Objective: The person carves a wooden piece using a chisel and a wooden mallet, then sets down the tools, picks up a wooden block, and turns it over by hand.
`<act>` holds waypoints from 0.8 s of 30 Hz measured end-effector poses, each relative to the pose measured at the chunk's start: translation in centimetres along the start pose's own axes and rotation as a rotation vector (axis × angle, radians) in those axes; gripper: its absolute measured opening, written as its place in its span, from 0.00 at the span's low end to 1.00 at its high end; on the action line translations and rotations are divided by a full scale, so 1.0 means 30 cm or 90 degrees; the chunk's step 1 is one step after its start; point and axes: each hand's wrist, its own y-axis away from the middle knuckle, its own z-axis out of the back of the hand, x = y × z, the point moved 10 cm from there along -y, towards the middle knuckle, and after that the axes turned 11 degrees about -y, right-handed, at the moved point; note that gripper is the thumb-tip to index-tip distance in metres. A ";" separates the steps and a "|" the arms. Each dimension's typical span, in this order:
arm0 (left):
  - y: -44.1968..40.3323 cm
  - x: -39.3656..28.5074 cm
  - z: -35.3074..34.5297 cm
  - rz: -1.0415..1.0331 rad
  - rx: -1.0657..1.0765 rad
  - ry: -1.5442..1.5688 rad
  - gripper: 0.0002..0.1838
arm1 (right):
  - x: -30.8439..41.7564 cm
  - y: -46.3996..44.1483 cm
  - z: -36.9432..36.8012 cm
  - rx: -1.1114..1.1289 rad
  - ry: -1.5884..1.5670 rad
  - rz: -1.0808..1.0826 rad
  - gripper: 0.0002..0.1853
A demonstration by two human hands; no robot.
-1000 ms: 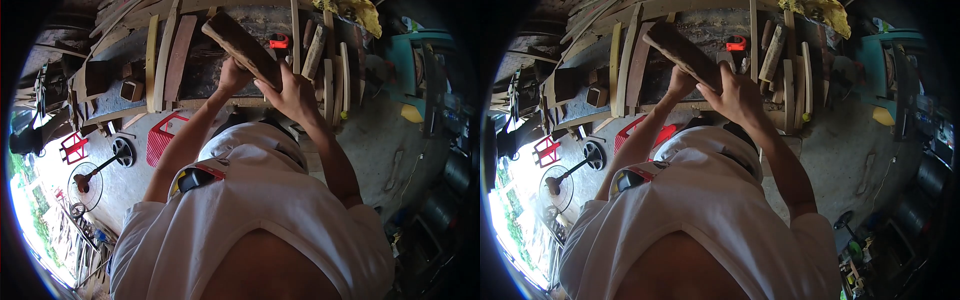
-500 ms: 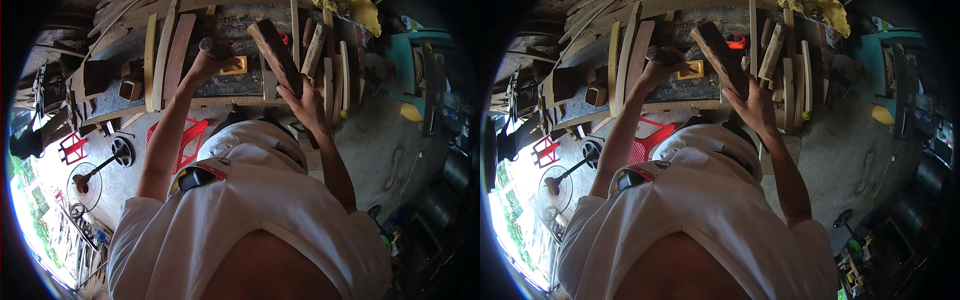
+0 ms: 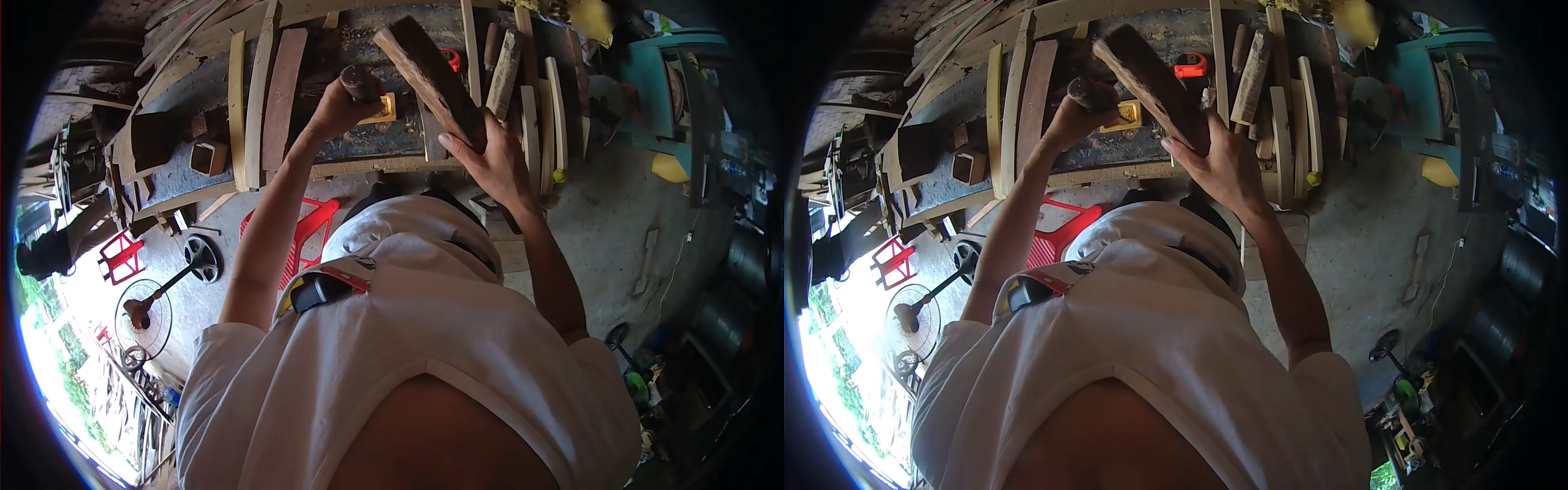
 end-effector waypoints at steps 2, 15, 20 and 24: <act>0.005 -0.009 -0.004 -0.003 -0.029 -0.030 0.16 | 0.119 -0.022 0.009 -0.029 -0.028 0.105 0.31; 0.060 -0.036 -0.081 -0.066 -0.153 -0.103 0.22 | 0.215 -0.064 -0.119 0.029 0.127 0.154 0.29; 0.023 -0.094 -0.037 -0.030 -0.299 -0.163 0.20 | 0.130 -0.123 -0.099 0.077 0.118 0.042 0.30; -0.010 0.008 0.010 0.103 -0.263 -0.107 0.16 | 0.086 -0.112 -0.035 0.029 -0.057 -0.019 0.32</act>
